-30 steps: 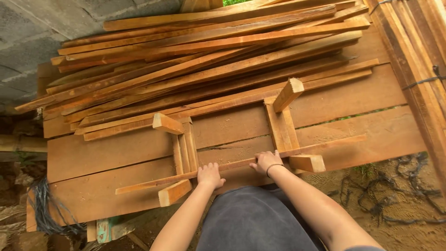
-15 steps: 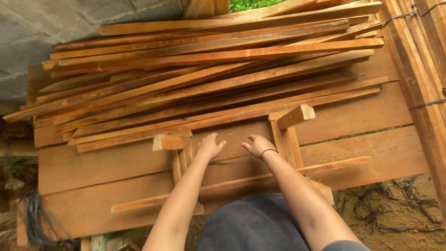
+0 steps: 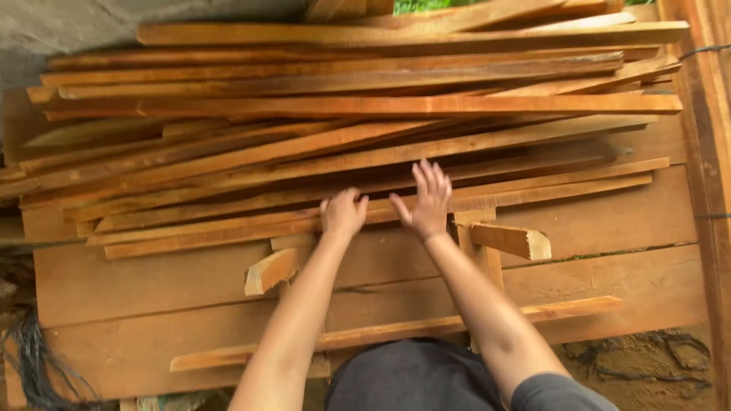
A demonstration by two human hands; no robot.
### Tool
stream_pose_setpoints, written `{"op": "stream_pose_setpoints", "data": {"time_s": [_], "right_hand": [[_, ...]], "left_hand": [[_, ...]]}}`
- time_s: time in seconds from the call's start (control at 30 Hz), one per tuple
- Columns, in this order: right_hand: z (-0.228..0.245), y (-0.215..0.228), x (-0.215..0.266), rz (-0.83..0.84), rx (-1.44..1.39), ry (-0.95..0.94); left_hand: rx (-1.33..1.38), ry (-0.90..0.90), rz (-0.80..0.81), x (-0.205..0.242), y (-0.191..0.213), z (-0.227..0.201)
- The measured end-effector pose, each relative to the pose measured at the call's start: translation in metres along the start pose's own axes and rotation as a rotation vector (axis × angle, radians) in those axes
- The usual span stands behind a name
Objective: Organizing and bundling thin wooden strips together using plastic ties on a workbench.
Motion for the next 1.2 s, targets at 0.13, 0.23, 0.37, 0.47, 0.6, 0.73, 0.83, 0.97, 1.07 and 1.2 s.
{"op": "stream_pose_setpoints", "data": {"time_s": [0.13, 0.23, 0.37, 0.47, 0.6, 0.73, 0.83, 0.97, 1.07, 1.2], "right_hand": [[-0.005, 0.042, -0.108, -0.064, 0.153, 0.032], [-0.040, 0.034, -0.148, 0.231, 0.241, -0.116], [-0.097, -0.012, -0.161, 0.465, 0.342, -0.040], [-0.093, -0.013, -0.145, 0.544, 0.319, 0.014], [-0.048, 0.040, -0.136, 0.724, 0.282, 0.024], [0.025, 0.145, -0.146, 0.819, 0.219, 0.090], [0.089, 0.217, -0.133, 0.814, 0.213, 0.247], [0.139, 0.268, -0.092, 0.842, 0.224, 0.269], [0.146, 0.273, -0.056, 0.831, 0.211, 0.269], [0.140, 0.265, -0.011, 0.855, 0.127, 0.160]], "left_hand": [[0.206, -0.264, -0.107, -0.046, 0.106, -0.075], [0.224, -0.346, -0.258, -0.055, 0.190, -0.111], [-0.036, -0.163, -0.019, -0.076, 0.196, -0.097], [-0.236, -0.179, -0.059, -0.083, 0.173, -0.079], [-0.360, -0.467, -0.319, -0.078, 0.182, -0.062], [-0.262, -0.557, -0.314, -0.007, 0.228, -0.082], [-0.085, -0.553, -0.166, 0.075, 0.271, -0.092], [-0.011, -0.376, 0.093, 0.153, 0.303, -0.078], [-0.040, -0.237, 0.246, 0.183, 0.299, -0.056], [-0.109, -0.132, 0.364, 0.212, 0.292, -0.045]]}}
Point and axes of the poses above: each hand's wrist, its own x-axis away from the middle knuckle, its own y-axis out of the back of the hand, z = x × y, the point moved 7 cm from there along -x, towards the middle knuckle, and after that the axes turned 13 degrees about y, right-handed, at the moved point
